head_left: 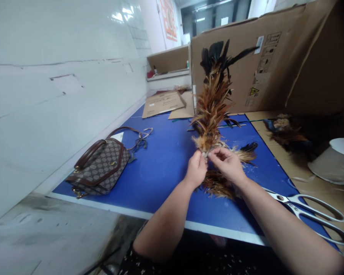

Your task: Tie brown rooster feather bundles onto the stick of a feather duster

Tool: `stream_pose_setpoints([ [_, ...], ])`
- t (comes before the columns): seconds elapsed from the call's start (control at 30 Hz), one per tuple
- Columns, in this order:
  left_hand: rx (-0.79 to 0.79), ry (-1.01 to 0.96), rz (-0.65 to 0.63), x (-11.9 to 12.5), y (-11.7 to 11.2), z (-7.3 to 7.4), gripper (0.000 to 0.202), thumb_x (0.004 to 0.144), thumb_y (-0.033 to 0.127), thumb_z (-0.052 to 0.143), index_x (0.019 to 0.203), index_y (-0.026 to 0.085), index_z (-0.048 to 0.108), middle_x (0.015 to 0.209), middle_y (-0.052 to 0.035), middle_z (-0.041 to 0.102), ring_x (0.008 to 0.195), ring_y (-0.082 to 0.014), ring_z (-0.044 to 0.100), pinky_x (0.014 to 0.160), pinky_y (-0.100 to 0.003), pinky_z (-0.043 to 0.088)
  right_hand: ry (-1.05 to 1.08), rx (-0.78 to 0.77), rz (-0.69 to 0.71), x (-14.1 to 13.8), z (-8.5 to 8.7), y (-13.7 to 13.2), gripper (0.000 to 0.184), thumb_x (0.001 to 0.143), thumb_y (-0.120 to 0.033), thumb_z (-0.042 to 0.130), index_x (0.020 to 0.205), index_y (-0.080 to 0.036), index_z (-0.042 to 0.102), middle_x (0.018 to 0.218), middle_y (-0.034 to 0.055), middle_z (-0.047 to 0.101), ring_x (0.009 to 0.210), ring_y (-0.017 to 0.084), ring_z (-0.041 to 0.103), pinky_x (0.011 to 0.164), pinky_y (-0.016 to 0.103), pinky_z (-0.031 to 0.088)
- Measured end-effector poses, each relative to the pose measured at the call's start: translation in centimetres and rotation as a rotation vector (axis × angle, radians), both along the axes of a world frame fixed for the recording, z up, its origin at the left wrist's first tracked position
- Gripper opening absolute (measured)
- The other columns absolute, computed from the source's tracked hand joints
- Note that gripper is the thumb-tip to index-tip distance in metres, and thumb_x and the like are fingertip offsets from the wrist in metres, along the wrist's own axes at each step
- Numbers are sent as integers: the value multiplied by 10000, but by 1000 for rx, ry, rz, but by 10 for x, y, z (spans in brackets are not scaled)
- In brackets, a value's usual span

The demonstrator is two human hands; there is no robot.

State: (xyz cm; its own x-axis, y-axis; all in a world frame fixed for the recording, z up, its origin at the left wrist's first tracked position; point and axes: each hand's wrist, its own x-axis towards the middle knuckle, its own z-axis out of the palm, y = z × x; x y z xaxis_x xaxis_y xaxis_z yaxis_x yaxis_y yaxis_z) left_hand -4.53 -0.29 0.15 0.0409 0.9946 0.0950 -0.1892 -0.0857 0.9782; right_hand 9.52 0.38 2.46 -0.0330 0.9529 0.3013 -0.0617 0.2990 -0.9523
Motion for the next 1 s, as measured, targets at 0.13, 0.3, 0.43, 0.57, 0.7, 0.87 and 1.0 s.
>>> stream_pose_setpoints([
  [0.13, 79, 82, -43, 0, -3, 2, 386, 973, 570, 574, 868, 207, 493, 628, 56, 475, 514, -69, 406, 487, -185, 319, -23, 45, -38, 0, -3, 1, 269, 804, -466, 810, 829, -219, 708, 747, 17, 707, 645, 166, 631, 625, 287, 539],
  [0.3, 39, -30, -109, 1, -6, 6, 431, 933, 606, 623, 878, 186, 543, 636, 51, 474, 517, -62, 387, 485, -189, 306, -66, 120, -36, 3, -8, 3, 222, 856, -431, 772, 869, -225, 690, 736, 10, 684, 637, 182, 637, 649, 322, 531],
  [0.43, -33, -197, -106, 4, -6, 11, 444, 850, 568, 741, 853, 161, 564, 730, 32, 510, 506, -30, 347, 456, -172, 223, -219, 283, -161, 2, -9, 2, 155, 906, -377, 725, 867, -229, 703, 790, 28, 665, 740, 198, 622, 712, 336, 504],
  [0.57, -62, -251, -82, 4, -6, 15, 443, 804, 534, 795, 829, 149, 576, 707, 38, 502, 501, -19, 328, 460, -162, 204, -291, 352, -246, -1, -9, 0, 174, 920, -389, 702, 852, -231, 682, 824, 38, 641, 762, 197, 594, 718, 333, 498],
  [0.7, -94, -294, -41, 5, -7, 18, 440, 765, 517, 836, 854, 147, 615, 689, 41, 513, 506, -23, 338, 467, -162, 214, -183, 270, -192, -5, -12, -3, 227, 900, -433, 734, 937, -217, 671, 867, 40, 654, 740, 176, 600, 702, 310, 521],
  [0.87, -64, -290, -31, 7, -8, 19, 441, 757, 516, 852, 879, 140, 657, 661, 46, 509, 517, -30, 311, 485, -178, 222, -38, 114, -127, -7, -5, -7, 311, 861, -483, 776, 943, -197, 687, 810, 22, 658, 686, 145, 573, 641, 266, 495],
  [1.0, -41, -245, -38, 7, -7, 17, 443, 779, 533, 828, 824, 146, 615, 628, 67, 430, 519, -35, 317, 497, -189, 232, 63, 3, -137, -5, 1, -6, 332, 838, -493, 788, 828, -184, 669, 694, -13, 592, 570, 102, 468, 527, 234, 399],
])
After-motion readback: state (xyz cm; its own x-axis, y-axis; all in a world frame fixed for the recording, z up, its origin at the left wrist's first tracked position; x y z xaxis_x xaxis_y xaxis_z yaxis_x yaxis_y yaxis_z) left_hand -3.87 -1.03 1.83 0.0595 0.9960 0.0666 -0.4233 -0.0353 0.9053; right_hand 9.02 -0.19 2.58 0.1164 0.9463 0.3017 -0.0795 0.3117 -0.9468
